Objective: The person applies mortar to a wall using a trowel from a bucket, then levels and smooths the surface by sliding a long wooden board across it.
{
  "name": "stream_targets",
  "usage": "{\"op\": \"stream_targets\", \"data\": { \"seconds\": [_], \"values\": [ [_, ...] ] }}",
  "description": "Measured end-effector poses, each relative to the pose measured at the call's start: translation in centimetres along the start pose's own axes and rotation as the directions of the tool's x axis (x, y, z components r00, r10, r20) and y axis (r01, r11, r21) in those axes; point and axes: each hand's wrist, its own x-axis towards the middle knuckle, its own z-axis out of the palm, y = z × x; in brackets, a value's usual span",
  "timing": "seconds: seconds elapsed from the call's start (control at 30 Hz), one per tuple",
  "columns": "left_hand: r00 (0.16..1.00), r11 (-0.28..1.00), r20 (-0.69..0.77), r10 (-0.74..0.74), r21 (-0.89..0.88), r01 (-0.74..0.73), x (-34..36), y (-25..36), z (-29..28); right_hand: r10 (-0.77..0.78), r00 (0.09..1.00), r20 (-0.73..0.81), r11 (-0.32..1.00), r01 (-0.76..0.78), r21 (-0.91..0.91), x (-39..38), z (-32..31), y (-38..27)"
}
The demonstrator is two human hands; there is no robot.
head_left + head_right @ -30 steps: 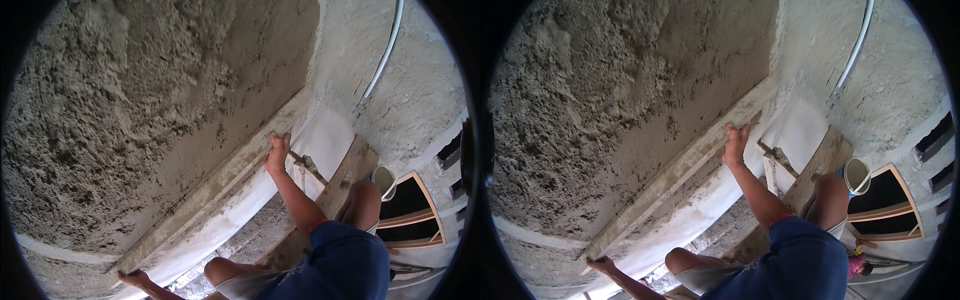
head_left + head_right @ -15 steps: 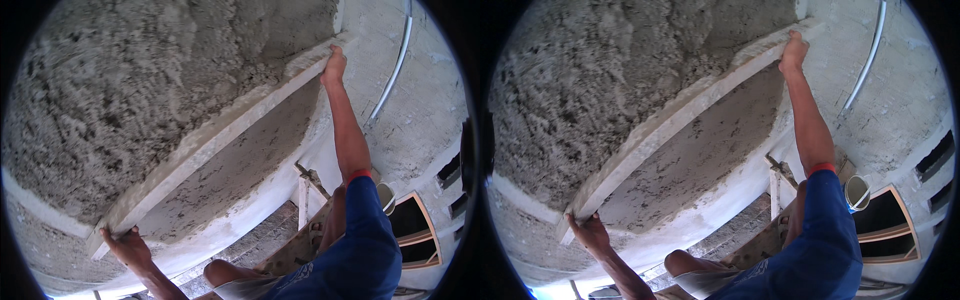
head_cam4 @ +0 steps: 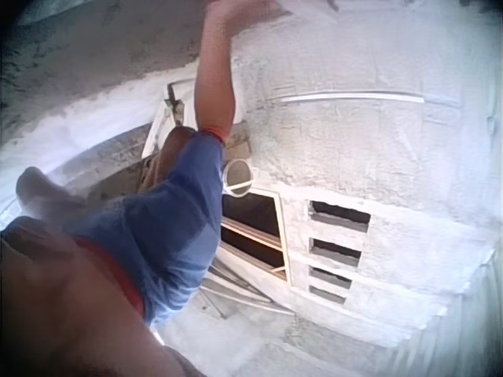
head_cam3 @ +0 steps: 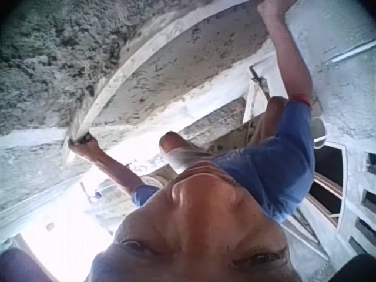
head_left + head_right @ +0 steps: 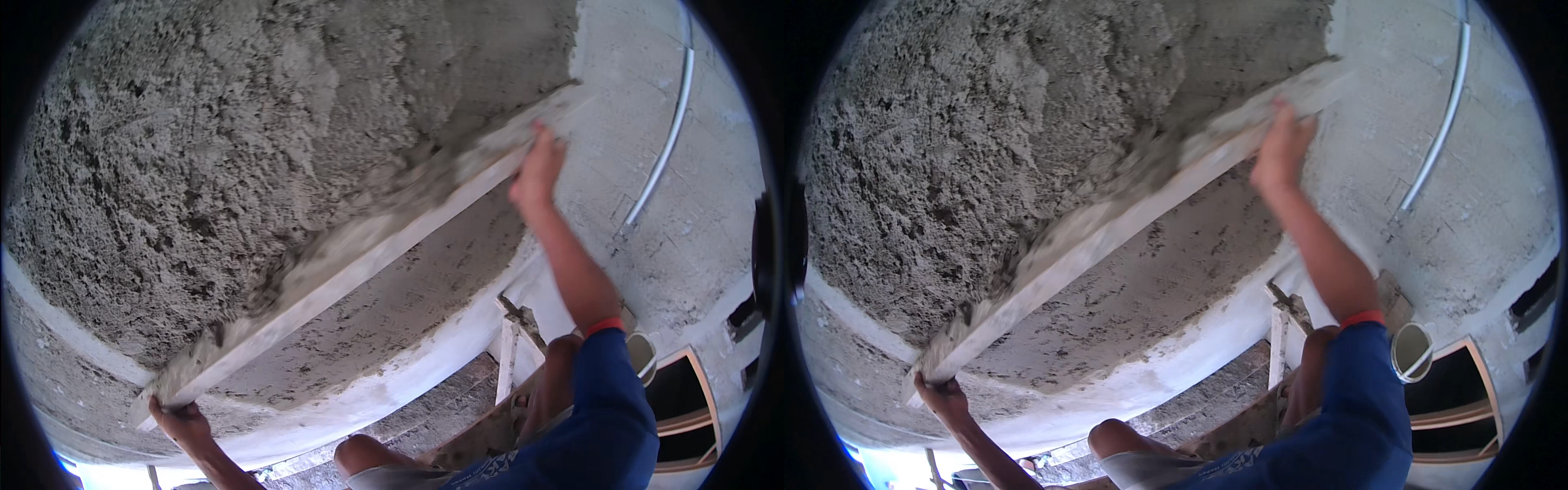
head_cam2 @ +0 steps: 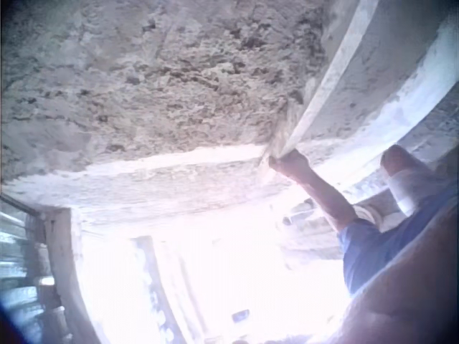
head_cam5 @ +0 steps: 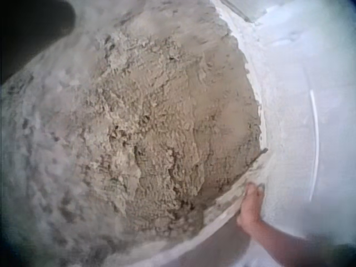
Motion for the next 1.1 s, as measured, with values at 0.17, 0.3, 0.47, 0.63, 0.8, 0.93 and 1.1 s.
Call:
{"op": "stream_targets", "data": {
  "seconds": [0.17,0.3,0.47,0.63,0.8,0.93,1.1],
  "values": [
    [0.864,0.977,0.493,-0.102,-0.116,0.181,-7.2,-0.2,5.6,-0.141,0.983,0.118,0.988,0.133,0.072,12.7,3.0,-6.8],
    [0.800,0.943,0.585,-0.129,-0.176,0.281,-9.5,0.5,7.5,-0.071,0.995,0.071,0.997,0.074,-0.038,15.3,3.4,-8.5],
    [0.798,0.951,0.583,-0.150,-0.136,0.278,-8.1,1.2,5.5,0.015,0.990,0.139,0.998,-0.007,-0.055,12.0,2.8,-7.8],
    [0.917,0.973,0.354,-0.184,-0.069,0.221,-2.4,0.3,0.4,0.246,0.947,0.207,0.956,-0.201,-0.214,2.5,-0.9,-4.4],
    [0.991,0.993,0.063,-0.116,0.037,0.114,2.1,-2.7,-5.6,0.406,0.905,0.131,0.912,-0.392,-0.119,-8.4,-5.0,1.2],
    [0.990,0.991,0.049,-0.134,0.006,0.134,3.1,-3.3,-6.4,0.140,0.966,0.217,0.989,-0.145,0.008,-7.9,-5.3,2.9],
    [0.979,0.991,0.158,-0.126,-0.017,0.130,-0.5,-1.3,-0.7,-0.085,0.988,0.127,0.996,0.080,0.049,1.8,-0.9,-0.9]
  ]
}}
